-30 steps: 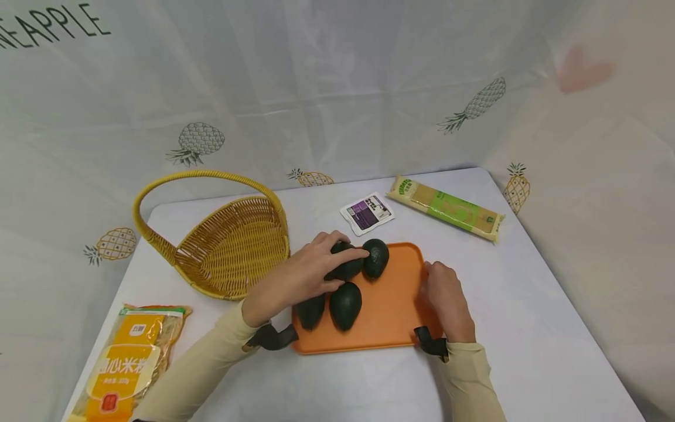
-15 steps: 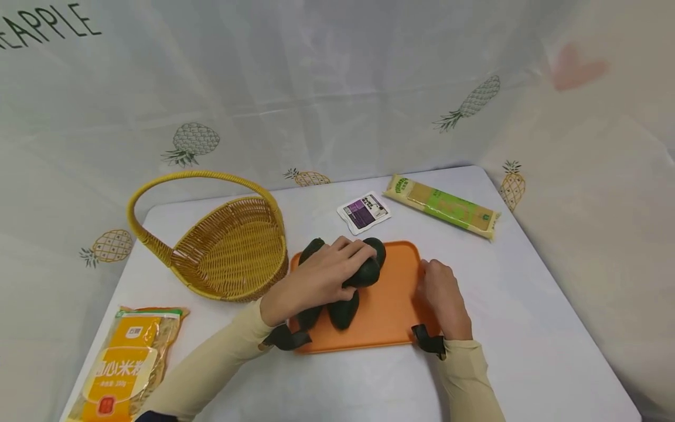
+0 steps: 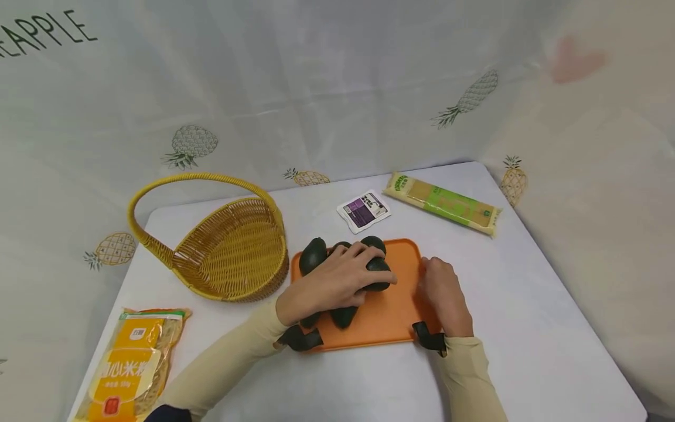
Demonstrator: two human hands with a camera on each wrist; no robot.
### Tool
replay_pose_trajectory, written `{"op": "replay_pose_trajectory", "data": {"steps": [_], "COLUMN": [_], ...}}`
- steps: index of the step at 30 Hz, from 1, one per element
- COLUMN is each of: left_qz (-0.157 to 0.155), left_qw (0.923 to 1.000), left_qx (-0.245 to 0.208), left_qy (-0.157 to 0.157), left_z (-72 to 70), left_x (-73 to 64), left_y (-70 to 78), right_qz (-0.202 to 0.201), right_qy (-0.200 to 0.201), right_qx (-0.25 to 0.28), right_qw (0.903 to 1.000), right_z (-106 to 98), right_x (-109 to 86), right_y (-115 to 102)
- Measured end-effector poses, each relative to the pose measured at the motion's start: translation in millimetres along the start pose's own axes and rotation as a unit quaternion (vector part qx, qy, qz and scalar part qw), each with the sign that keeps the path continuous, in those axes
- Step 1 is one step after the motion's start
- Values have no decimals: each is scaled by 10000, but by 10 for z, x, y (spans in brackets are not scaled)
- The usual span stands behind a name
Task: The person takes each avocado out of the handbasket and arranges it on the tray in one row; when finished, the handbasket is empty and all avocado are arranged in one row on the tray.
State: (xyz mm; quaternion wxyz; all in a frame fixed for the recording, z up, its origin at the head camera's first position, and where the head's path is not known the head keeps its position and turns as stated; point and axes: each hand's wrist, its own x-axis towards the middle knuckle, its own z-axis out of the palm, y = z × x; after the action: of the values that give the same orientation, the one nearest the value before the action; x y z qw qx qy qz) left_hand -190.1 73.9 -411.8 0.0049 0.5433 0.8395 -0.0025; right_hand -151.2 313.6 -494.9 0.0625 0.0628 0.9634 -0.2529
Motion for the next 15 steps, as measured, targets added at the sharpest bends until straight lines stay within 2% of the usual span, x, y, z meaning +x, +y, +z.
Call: {"op": "replay_pose_trajectory", "data": {"steps": [4, 9, 15], "left_qz": [147, 390, 339], "left_qw": [9997, 9989, 9986], "left_qx": [-42, 21, 130], "left_qy": [-172, -240, -383], "left_z": [40, 100, 154], "left_x": [38, 88, 100], "left_y": [39, 90, 104], "right_qz": [-58, -344, -175], "right_qy": [5, 297, 187], "right_qx": [-22, -116, -22], "right_qw": [10000, 9989, 9997], "right_z": [-11, -34, -10], "right_x": [8, 18, -1], "right_y": [-18, -4, 13]}}
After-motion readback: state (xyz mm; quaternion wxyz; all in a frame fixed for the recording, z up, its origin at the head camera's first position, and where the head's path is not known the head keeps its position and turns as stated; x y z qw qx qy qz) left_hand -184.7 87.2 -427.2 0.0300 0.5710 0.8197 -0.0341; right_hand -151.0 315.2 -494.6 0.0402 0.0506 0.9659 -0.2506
